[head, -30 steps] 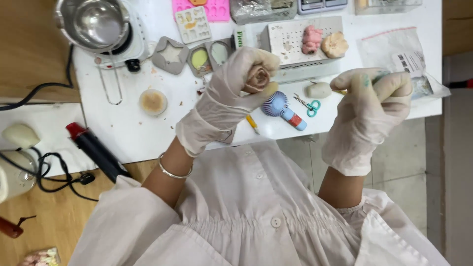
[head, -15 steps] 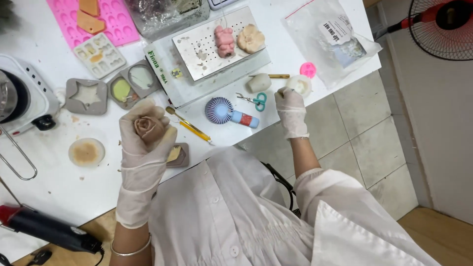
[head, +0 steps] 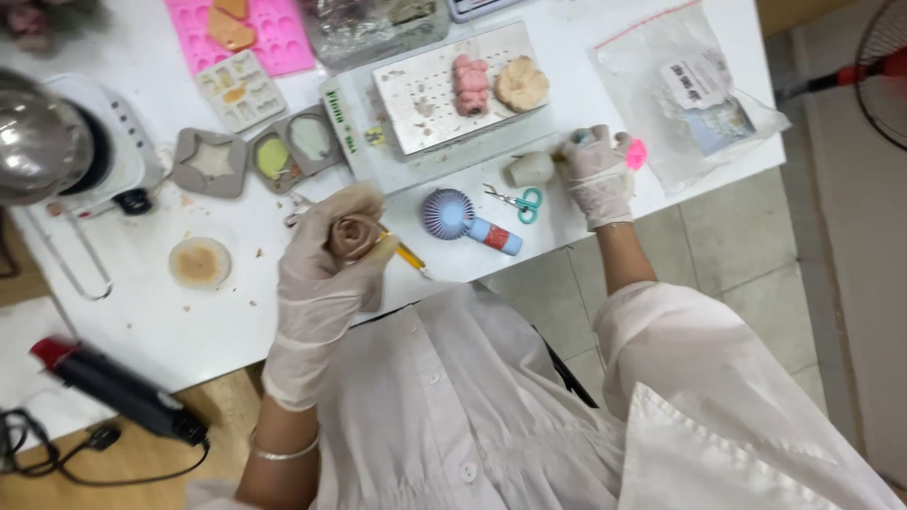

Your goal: Detailing a rose-shaped wax candle using a sculpting tool at a workshop bench.

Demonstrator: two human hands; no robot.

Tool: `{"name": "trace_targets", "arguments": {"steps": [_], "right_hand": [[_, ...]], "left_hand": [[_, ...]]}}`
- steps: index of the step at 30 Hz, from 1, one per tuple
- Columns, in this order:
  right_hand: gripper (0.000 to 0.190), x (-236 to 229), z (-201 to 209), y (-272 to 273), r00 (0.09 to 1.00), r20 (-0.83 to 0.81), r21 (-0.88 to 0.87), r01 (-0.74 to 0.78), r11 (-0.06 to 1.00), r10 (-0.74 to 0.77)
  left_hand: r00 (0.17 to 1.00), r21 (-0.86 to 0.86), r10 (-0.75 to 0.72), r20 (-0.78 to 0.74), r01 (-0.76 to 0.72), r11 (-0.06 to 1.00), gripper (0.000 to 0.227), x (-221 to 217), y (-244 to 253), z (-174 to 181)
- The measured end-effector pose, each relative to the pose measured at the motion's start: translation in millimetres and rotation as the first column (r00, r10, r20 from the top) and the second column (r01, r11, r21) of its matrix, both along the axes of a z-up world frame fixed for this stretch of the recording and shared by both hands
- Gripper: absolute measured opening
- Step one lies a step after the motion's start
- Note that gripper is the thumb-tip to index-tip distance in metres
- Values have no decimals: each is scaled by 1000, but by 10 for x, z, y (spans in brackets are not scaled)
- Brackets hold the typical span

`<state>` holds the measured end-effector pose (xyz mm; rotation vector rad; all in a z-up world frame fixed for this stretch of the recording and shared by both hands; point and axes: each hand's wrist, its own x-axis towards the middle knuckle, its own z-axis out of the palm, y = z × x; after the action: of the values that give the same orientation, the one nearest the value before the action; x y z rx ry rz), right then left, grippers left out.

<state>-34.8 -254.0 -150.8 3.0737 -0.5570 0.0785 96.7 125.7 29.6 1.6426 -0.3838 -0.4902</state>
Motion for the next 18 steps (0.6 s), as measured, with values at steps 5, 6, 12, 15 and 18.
{"name": "trace_targets", "arguments": {"steps": [5, 6, 12, 15, 18], "right_hand": [[7, -78, 777, 214, 948, -42, 259, 317, 913, -317], [15, -105, 1150, 362, 863, -55, 526, 453, 720, -503], [19, -428, 1646, 621, 484, 560, 816, -462, 347, -673], [12, -158, 2164, 1087, 492, 316, 489, -817, -305, -811], [10, 145, 2451, 1375, 534, 300, 425, -817, -390, -791]], "left_hand": [[983, -20, -11, 183, 15, 1000, 51, 41, -140, 315], [971, -36, -26, 238, 36, 999, 52, 48, -176, 347], [944, -172, -34, 327, 95, 980, 52, 39, -296, 458], [934, -184, -81, 347, 153, 971, 48, 56, -278, 495], [925, -203, -183, 332, 259, 944, 42, 77, -219, 523]]}}
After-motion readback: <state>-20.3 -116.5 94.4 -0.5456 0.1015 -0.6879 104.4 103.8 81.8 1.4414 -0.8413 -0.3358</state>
